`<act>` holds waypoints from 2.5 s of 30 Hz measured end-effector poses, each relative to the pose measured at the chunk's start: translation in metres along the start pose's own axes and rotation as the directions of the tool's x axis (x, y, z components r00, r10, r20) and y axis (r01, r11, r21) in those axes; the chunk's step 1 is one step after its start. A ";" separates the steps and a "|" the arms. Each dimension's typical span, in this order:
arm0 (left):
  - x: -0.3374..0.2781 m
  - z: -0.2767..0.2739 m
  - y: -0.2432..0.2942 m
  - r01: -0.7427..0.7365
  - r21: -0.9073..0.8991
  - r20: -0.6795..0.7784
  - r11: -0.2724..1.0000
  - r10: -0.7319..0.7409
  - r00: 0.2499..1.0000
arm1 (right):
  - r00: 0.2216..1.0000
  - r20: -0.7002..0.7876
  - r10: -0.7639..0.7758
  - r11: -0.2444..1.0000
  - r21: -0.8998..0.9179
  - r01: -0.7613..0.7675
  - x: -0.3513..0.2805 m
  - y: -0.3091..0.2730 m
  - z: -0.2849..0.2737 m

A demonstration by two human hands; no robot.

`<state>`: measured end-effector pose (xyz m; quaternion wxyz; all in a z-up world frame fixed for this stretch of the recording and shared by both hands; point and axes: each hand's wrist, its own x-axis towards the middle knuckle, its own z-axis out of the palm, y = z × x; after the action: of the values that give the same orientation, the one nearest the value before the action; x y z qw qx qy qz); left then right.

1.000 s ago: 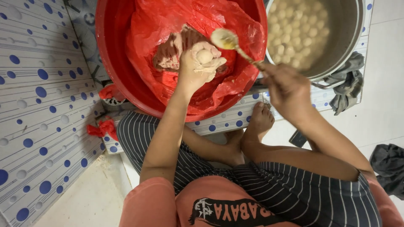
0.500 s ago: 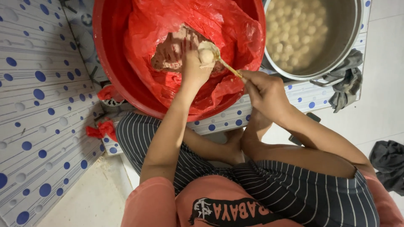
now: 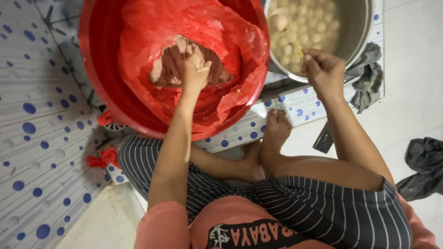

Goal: Forming meatballs by squeezing meat paste through the hand and scooping it into a pot of water with a spoon.

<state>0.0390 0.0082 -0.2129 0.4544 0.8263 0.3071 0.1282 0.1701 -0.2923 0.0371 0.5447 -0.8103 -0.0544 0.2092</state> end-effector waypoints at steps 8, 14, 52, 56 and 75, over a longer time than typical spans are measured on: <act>-0.004 -0.020 0.009 0.370 -0.192 0.176 0.909 -0.339 0.924 | 0.974 0.035 -0.222 0.897 -0.385 0.218 0.062 0.084 -0.010; -0.008 -0.040 0.033 0.171 0.729 0.342 0.662 -0.570 0.747 | 0.978 -0.191 -0.083 0.996 0.001 0.085 0.065 0.068 -0.031; -0.058 -0.106 0.115 0.401 -0.805 0.323 0.437 -0.244 0.914 | 0.997 0.076 -0.027 0.989 0.145 0.015 -0.018 -0.028 0.007; -0.044 -0.117 0.130 0.187 -0.627 0.158 0.757 -0.111 0.981 | 0.996 0.086 -0.028 0.975 0.221 0.008 -0.007 -0.030 0.005; -0.049 -0.131 0.169 -0.045 -0.610 0.107 0.791 0.139 0.985 | 0.998 0.061 -0.035 0.970 0.240 0.019 -0.010 -0.034 0.007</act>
<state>0.0028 -0.0014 0.0035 0.7090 0.6588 0.1751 0.1808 0.1632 -0.2753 0.0686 0.6393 -0.7305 -0.0573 0.2330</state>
